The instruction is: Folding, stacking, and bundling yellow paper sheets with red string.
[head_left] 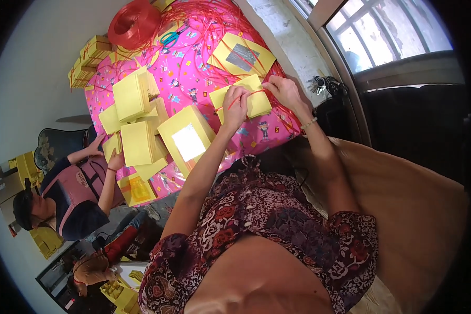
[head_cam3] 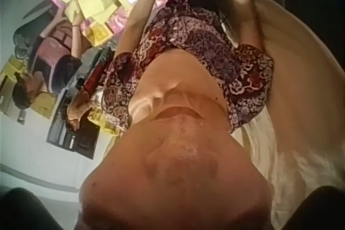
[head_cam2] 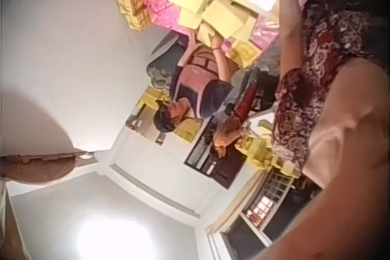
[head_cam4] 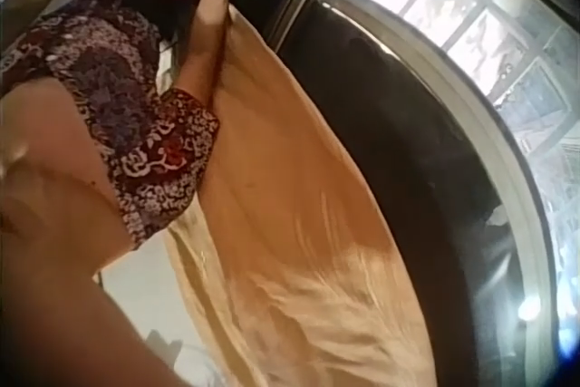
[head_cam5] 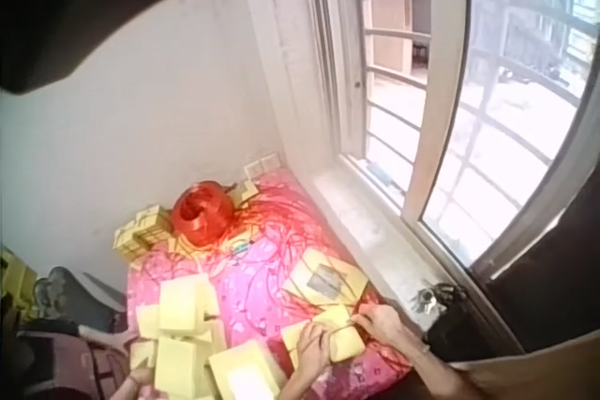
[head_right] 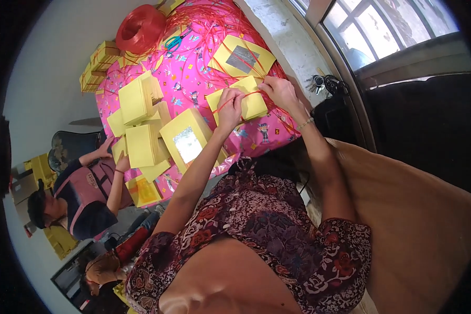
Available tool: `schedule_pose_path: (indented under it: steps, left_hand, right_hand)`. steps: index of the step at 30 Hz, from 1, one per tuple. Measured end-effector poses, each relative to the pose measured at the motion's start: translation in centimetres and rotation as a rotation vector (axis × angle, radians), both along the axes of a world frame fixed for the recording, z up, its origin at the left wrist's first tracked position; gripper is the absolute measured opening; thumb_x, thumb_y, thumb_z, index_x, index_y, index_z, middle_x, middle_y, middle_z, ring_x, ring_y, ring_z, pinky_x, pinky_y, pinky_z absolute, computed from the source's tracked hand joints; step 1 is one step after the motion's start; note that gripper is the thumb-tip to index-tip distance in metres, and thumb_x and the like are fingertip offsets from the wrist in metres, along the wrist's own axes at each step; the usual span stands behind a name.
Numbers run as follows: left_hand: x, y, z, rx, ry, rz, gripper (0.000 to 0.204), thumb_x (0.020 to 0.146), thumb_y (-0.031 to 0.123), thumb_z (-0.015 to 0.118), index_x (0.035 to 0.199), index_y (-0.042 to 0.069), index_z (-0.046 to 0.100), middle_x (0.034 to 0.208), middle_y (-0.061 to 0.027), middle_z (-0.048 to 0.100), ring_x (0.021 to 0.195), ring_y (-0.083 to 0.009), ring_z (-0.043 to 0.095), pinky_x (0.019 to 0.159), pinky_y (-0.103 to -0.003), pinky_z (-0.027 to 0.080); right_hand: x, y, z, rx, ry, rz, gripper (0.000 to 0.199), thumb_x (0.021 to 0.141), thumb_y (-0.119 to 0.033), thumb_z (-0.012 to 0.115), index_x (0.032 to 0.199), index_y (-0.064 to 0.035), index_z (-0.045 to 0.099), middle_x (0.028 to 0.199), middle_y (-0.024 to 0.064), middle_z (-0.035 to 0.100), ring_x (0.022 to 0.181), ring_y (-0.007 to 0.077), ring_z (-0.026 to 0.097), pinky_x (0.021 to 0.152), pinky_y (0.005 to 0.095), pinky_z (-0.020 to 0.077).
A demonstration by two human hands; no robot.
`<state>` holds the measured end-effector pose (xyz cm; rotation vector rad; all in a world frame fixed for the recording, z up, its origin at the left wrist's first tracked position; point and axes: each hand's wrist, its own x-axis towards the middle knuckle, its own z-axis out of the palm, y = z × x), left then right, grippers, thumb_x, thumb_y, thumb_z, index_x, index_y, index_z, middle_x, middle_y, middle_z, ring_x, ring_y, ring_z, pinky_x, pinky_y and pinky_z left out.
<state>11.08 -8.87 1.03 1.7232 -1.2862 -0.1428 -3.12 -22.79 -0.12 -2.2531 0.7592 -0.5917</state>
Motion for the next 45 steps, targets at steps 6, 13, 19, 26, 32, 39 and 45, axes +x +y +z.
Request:
schedule_pose_path:
  steps: [6,13,19,26,32,39,45]
  left_hand:
    - [0.2,0.8,-0.1,0.015,0.005,-0.051,0.004,0.082,0.003,0.059,0.083,0.001,0.057,0.086,-0.0133,0.058,0.078,-0.0312,0.06,0.067,-0.037,0.047]
    - [0.7,0.9,-0.2,0.001,0.039,-0.107,0.004,0.083,0.003,0.057,0.085,-0.001,0.057,0.09,-0.0153,0.059,0.085,-0.0327,0.061,0.072,-0.038,0.049]
    - [1.4,1.0,-0.4,0.02,-0.209,-0.085,0.006,0.081,0.008,0.06,0.08,0.001,0.059,0.091,-0.0138,0.059,0.083,-0.0294,0.056,0.079,-0.039,0.043]
    - [1.3,-0.1,0.1,0.116,0.076,-0.182,0.012,0.085,0.016,0.061,0.08,0.005,0.061,0.081,-0.0041,0.066,0.079,-0.0232,0.055,0.078,-0.036,0.039]
    - [2.9,-2.0,-0.6,0.263,0.172,-0.402,0.018,0.088,0.023,0.055,0.083,0.007,0.06,0.081,-0.0051,0.067,0.082,-0.0224,0.058,0.074,-0.037,0.041]
    - [2.4,-3.3,-0.2,0.34,-0.067,-0.29,0.017,0.085,0.016,0.057,0.077,0.001,0.057,0.071,-0.0095,0.063,0.075,-0.0243,0.06,0.069,-0.036,0.047]
    - [2.8,-4.1,-0.5,0.377,0.095,-0.315,0.019,0.08,0.021,0.066,0.077,0.003,0.063,0.067,-0.0061,0.065,0.066,-0.0235,0.06,0.063,-0.036,0.046]
  right_hand:
    - [-0.4,1.2,-2.0,0.08,-0.07,-0.085,0.033,0.086,-0.033,0.062,0.075,-0.0022,0.058,0.066,0.0194,0.056,0.061,0.0363,0.057,0.053,0.0434,0.0428]
    - [-0.5,2.2,-4.4,0.28,-0.119,-0.225,0.036,0.088,-0.03,0.061,0.069,-0.0008,0.053,0.056,0.0153,0.047,0.048,0.0201,0.043,0.047,0.035,0.0363]
    - [0.0,2.7,-6.3,0.464,-0.192,-0.267,0.04,0.088,-0.03,0.061,0.066,0.0007,0.048,0.054,0.0095,0.036,0.052,0.0109,0.037,0.047,0.0326,0.032]
    - [0.1,2.6,-7.6,0.51,-0.206,-0.288,0.042,0.088,-0.032,0.061,0.064,0.0003,0.047,0.055,0.0067,0.032,0.053,0.0098,0.034,0.048,0.032,0.0314]
    - [0.1,2.6,-7.1,0.522,-0.19,-0.275,0.041,0.087,-0.033,0.061,0.065,0.0004,0.05,0.054,0.0095,0.038,0.052,0.0097,0.038,0.048,0.0322,0.033]
    - [-0.8,2.6,-2.1,0.272,-0.13,-0.29,0.029,0.082,-0.025,0.067,0.069,-0.0011,0.058,0.057,0.0125,0.05,0.051,0.0209,0.048,0.05,0.0346,0.0382]
    - [0.2,2.9,1.8,-0.28,-0.171,-0.09,0.021,0.077,-0.021,0.07,0.076,-0.0041,0.058,0.078,0.0101,0.055,0.07,0.0268,0.056,0.058,0.0379,0.044]
